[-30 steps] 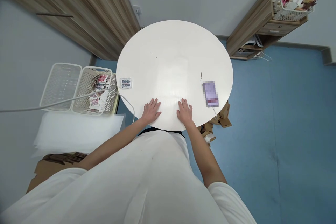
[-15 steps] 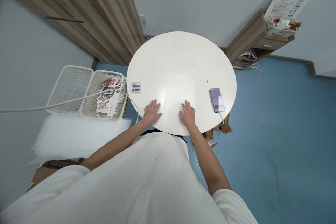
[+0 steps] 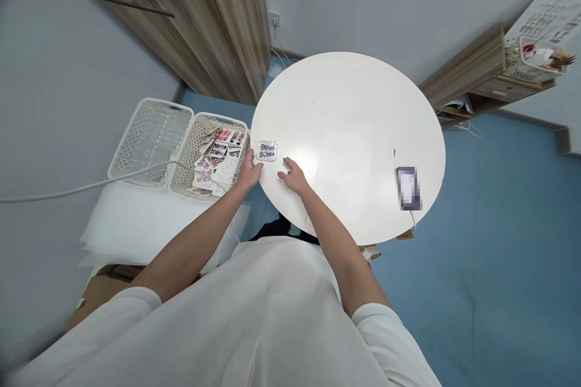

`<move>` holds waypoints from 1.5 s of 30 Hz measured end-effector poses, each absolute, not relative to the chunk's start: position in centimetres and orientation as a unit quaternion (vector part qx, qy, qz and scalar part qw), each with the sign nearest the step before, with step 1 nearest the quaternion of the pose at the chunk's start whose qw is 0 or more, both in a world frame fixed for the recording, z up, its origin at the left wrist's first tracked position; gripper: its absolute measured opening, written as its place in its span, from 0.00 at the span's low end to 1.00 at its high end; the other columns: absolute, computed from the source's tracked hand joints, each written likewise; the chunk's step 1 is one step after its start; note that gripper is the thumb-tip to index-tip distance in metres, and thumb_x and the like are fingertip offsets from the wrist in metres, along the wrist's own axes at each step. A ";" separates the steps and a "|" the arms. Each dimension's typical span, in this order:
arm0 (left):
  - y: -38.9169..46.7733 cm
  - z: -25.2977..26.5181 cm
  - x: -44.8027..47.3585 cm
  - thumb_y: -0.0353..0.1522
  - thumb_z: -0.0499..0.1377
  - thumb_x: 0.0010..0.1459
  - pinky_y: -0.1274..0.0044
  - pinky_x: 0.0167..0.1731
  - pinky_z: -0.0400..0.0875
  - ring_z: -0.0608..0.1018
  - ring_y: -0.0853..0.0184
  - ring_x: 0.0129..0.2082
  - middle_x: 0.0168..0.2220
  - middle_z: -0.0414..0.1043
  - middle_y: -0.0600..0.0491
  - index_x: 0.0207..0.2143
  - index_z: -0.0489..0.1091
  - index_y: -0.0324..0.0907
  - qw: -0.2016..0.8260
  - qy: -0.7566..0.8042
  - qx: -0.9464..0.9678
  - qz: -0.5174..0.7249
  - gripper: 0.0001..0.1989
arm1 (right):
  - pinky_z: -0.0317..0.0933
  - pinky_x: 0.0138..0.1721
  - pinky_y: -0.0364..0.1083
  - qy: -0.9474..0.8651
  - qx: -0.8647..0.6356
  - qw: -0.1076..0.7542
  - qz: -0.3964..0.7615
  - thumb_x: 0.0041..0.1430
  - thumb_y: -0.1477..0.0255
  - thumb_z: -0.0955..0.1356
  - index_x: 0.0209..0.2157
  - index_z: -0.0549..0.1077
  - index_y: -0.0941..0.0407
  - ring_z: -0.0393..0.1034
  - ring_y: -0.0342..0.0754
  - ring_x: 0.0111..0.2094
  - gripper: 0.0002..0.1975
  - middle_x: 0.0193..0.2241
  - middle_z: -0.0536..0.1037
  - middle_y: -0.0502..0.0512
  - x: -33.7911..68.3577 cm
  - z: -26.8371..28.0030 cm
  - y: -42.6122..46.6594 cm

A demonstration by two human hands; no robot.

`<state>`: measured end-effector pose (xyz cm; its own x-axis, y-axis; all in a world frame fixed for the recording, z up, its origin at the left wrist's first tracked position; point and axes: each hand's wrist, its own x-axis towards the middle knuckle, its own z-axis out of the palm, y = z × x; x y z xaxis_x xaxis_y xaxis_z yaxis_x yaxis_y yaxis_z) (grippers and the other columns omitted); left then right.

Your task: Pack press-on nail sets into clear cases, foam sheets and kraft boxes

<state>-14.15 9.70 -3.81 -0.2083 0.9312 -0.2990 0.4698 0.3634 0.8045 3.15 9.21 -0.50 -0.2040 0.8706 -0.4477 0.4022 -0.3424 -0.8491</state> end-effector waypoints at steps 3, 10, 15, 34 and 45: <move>10.4 -3.7 -14.4 0.30 0.53 0.50 0.66 0.59 0.51 0.57 0.56 0.60 0.60 0.54 0.47 0.59 0.53 0.40 0.434 0.713 0.468 0.291 0.31 | 0.53 0.57 0.49 -0.480 -0.582 0.242 0.610 0.48 0.72 0.65 0.59 0.55 0.56 0.50 0.51 0.61 0.34 0.62 0.51 0.56 1.4 -0.8 10.2; 9.8 -3.9 -13.7 0.29 0.53 0.49 0.67 0.56 0.57 0.62 0.57 0.57 0.57 0.59 0.46 0.54 0.61 0.40 0.444 0.697 0.462 0.322 0.26 | 0.54 0.57 0.51 -0.450 -0.582 0.270 0.621 0.45 0.74 0.66 0.58 0.55 0.56 0.48 0.52 0.61 0.36 0.63 0.48 0.56 -0.3 -1.9 9.9; 8.1 -3.5 -11.5 0.29 0.53 0.50 0.68 0.53 0.62 0.65 0.59 0.55 0.56 0.59 0.47 0.53 0.62 0.41 0.465 0.661 0.472 0.352 0.25 | 0.53 0.56 0.53 -0.468 -0.592 0.299 0.584 0.46 0.74 0.66 0.57 0.57 0.52 0.53 0.52 0.58 0.33 0.60 0.53 0.55 2.4 -2.5 8.0; -0.1 -2.3 4.5 0.28 0.52 0.49 0.67 0.54 0.61 0.64 0.60 0.56 0.56 0.60 0.46 0.54 0.62 0.41 0.499 0.518 0.664 0.204 0.27 | 0.59 0.54 0.55 -0.531 -0.669 0.305 0.421 0.49 0.75 0.62 0.54 0.63 0.52 0.61 0.52 0.52 0.27 0.55 0.62 0.57 21.9 -2.8 -5.1; -1.3 -3.8 5.7 0.27 0.52 0.49 0.66 0.53 0.62 0.66 0.60 0.53 0.53 0.62 0.46 0.53 0.61 0.40 0.394 0.577 0.688 0.195 0.26 | 0.56 0.56 0.54 -0.609 -0.623 0.244 0.427 0.50 0.77 0.61 0.54 0.62 0.56 0.58 0.52 0.55 0.27 0.54 0.61 0.59 23.4 -3.9 -4.0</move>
